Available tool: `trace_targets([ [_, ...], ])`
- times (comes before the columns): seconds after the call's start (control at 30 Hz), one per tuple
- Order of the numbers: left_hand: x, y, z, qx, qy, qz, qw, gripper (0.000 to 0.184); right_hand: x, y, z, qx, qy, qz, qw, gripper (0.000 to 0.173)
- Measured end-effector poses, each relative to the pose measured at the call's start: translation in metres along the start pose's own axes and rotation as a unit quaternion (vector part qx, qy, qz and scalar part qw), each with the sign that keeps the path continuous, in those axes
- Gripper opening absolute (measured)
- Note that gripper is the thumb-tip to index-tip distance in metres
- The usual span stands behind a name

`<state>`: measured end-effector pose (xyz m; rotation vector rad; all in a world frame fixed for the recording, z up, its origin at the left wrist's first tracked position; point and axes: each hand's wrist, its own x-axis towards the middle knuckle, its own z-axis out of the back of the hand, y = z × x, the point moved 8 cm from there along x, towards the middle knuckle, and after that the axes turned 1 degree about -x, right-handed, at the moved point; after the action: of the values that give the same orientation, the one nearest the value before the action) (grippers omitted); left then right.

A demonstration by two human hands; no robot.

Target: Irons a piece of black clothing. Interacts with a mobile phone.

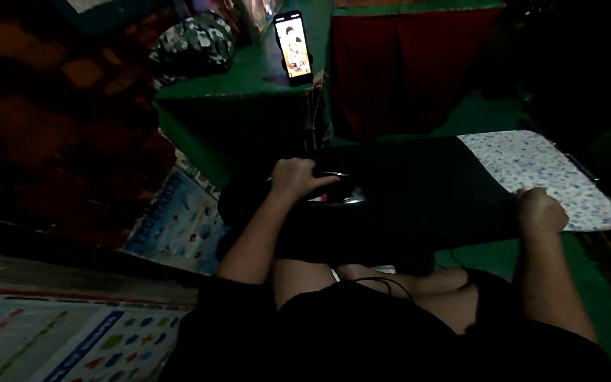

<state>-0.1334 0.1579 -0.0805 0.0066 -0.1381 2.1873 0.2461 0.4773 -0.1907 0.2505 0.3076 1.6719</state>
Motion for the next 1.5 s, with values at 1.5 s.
trace_targets([
  [1.5,0.001,-0.084,-0.016,-0.027,-0.004,-0.106,0.994,0.072,0.037,-0.002,-0.022,0.109,-0.005,0.084,0.990,0.066],
])
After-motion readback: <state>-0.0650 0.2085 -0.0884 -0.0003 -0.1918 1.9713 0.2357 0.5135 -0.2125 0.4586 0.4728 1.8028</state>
